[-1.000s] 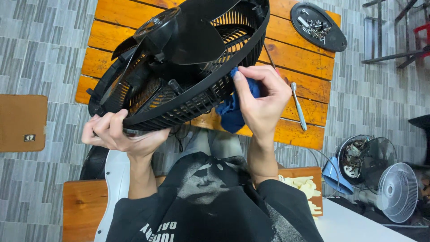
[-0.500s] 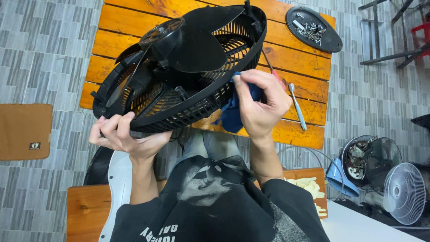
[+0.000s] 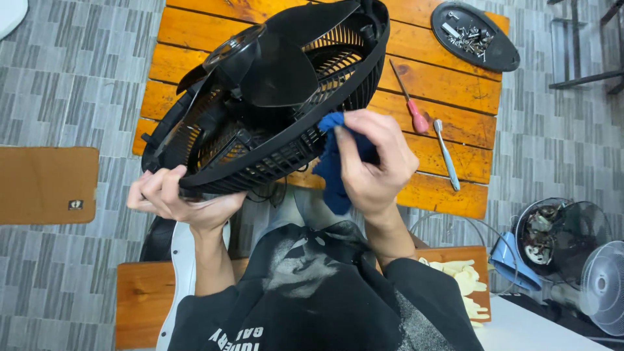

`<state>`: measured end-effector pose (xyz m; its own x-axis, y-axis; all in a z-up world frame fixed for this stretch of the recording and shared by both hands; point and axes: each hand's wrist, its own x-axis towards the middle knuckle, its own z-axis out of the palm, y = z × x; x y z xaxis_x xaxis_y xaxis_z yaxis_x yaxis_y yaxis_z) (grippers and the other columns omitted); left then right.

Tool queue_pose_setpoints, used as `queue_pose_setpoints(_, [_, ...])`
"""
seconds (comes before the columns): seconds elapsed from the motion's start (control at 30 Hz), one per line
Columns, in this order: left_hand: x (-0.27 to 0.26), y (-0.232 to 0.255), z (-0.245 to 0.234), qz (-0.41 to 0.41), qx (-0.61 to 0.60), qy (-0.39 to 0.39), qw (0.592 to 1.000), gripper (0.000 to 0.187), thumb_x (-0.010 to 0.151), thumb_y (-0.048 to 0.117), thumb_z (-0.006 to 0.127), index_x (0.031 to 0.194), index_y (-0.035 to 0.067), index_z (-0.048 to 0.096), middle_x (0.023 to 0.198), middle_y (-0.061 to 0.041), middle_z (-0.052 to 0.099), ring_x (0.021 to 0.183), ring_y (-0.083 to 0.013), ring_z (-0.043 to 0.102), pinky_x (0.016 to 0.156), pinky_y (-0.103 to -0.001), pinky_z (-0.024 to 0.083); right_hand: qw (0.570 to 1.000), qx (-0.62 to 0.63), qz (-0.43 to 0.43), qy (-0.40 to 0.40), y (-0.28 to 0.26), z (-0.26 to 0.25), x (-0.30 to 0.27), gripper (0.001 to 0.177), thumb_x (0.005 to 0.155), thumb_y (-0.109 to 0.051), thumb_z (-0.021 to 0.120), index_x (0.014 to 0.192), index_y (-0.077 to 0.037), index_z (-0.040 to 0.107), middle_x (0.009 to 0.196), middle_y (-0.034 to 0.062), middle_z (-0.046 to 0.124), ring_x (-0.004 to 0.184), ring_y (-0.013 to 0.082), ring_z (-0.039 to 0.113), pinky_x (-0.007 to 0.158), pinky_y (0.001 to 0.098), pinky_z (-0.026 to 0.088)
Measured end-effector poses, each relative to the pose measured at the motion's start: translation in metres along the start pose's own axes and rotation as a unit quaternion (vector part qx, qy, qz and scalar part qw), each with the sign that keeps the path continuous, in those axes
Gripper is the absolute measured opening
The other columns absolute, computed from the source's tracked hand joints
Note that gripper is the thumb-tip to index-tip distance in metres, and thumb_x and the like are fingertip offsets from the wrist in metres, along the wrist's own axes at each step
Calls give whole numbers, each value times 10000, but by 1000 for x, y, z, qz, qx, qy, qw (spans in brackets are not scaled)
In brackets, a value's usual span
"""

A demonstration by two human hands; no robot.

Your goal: Cleaning the grill and blades of a disassembled electric fan using a cloth and a small brush.

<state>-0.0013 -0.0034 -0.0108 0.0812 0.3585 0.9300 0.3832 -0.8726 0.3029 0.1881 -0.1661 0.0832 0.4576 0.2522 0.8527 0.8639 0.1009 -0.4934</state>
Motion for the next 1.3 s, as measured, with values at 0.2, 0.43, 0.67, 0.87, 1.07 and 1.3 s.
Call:
queue_pose_setpoints(0.2, [0, -4, -1, -6, 11, 2, 1000, 872, 657, 714, 935, 1067, 38, 567, 942, -159, 512, 958, -389, 487, 985, -540, 390, 995, -61, -63, 38, 21, 19, -27, 137, 917, -50, 805, 1052, -59, 787, 1086, 175, 728, 876, 373, 692, 791, 438, 572])
queue_pose_setpoints(0.43, [0, -5, -2, -12, 11, 5, 1000, 925, 629, 740, 953, 1052, 28, 540, 937, -161, 480, 950, -381, 458, 994, -537, 374, 997, -74, 14, 27, 28, 9, -59, 166, 951, -93, 694, 1082, -82, 795, 1019, 168, 618, 859, 324, 657, 775, 396, 566])
queue_pose_setpoints(0.67, [0, -5, -1, -20, 8, 11, 1000, 966, 615, 769, 948, 1061, 14, 543, 933, -171, 486, 961, -376, 461, 1014, -528, 372, 994, -93, -22, 59, 21, 6, -30, 137, 867, -56, 769, 983, -83, 837, 949, 147, 643, 765, 276, 634, 707, 362, 578])
queue_pose_setpoints(0.87, [-1, -2, -1, -20, 0, 12, 1000, 966, 601, 768, 960, 1061, 31, 537, 937, -155, 471, 965, -368, 435, 1023, -537, 348, 999, -37, -6, 32, 25, 15, -11, 397, 858, -270, 895, 1122, -11, 750, 972, 153, 680, 854, 333, 672, 806, 423, 571])
queue_pose_setpoints(1.07, [-2, -4, 0, -28, 2, 14, 1000, 956, 600, 765, 969, 1050, 39, 539, 932, -147, 472, 966, -355, 419, 1014, -525, 356, 998, -50, 30, 20, 22, 1, -17, 141, 811, -56, 840, 943, -44, 792, 860, 104, 606, 741, 281, 627, 716, 398, 548])
queue_pose_setpoints(1.3, [-1, 0, -2, -15, 9, 11, 1000, 929, 624, 756, 948, 1043, 29, 550, 935, -167, 496, 961, -371, 437, 1009, -535, 377, 997, -29, -9, 68, 21, 16, -9, 129, 853, -20, 832, 923, 18, 730, 849, 152, 731, 717, 332, 717, 677, 396, 582])
